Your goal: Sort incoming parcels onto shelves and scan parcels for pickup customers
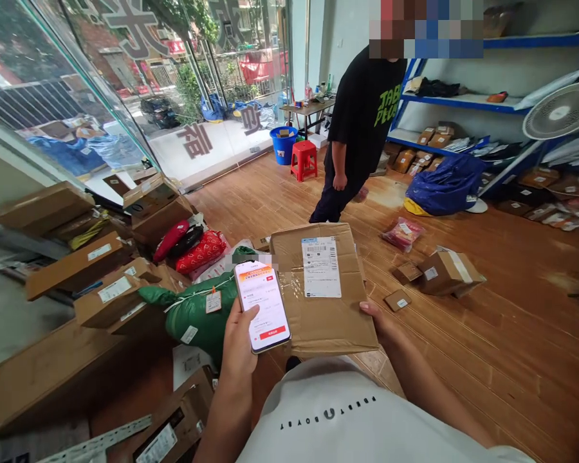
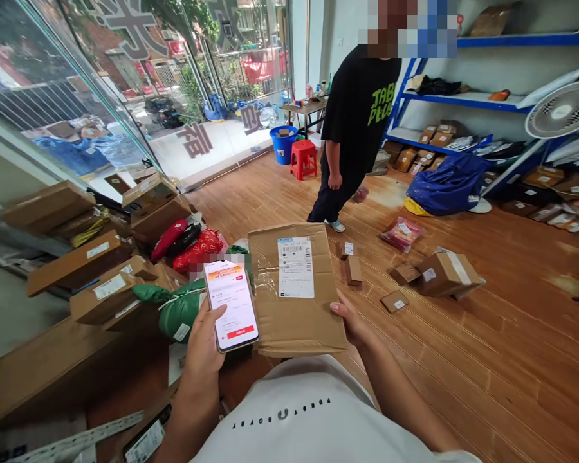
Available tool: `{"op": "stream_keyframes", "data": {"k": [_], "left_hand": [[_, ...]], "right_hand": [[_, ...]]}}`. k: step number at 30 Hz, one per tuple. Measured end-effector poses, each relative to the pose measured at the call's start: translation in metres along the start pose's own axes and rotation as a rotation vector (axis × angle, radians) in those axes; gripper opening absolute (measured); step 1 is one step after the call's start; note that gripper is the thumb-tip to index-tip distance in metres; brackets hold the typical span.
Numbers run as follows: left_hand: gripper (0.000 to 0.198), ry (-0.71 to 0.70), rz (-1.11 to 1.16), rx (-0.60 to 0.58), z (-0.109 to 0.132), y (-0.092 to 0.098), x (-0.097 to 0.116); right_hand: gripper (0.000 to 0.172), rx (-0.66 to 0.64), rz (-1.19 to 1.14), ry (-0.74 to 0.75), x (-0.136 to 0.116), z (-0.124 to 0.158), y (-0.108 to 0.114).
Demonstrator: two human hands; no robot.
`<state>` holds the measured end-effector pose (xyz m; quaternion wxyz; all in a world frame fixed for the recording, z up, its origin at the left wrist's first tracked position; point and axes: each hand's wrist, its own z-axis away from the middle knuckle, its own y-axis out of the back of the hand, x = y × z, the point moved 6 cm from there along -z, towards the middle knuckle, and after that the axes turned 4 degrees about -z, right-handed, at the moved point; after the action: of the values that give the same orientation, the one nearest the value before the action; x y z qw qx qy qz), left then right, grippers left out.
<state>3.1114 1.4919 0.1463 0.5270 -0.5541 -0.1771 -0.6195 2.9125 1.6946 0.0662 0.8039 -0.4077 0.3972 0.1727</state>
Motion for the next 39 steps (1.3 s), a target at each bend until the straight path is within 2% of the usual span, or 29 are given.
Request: {"op": "stream_keyframes", "data": {"k": [14,26,33,39], "left_hand": [[0.059,0.007,0.031,0.003,0.000,0.005,-0.004],[0.063,-0.001,0.000,-0.020,-0.001,0.006,-0.005],[0.068,0.022,-0.040,0.014,-0.002,0.001,-0.007],[0.060,0.027,-0.091,0.030,-0.003,0.000,-0.007]], "right_hand": [[0.088,0.006,0.005,-0.010,0.006,-0.001,0.003],[0.082,-0.003,0.000,0.012,0.006,-0.002,0.005],[0.078,-0.043,-0.018,0.061,-0.002,-0.002,0.002],[0.070,-0.078,-0.048,0.083,-0.006,0.000,0.001]]}}
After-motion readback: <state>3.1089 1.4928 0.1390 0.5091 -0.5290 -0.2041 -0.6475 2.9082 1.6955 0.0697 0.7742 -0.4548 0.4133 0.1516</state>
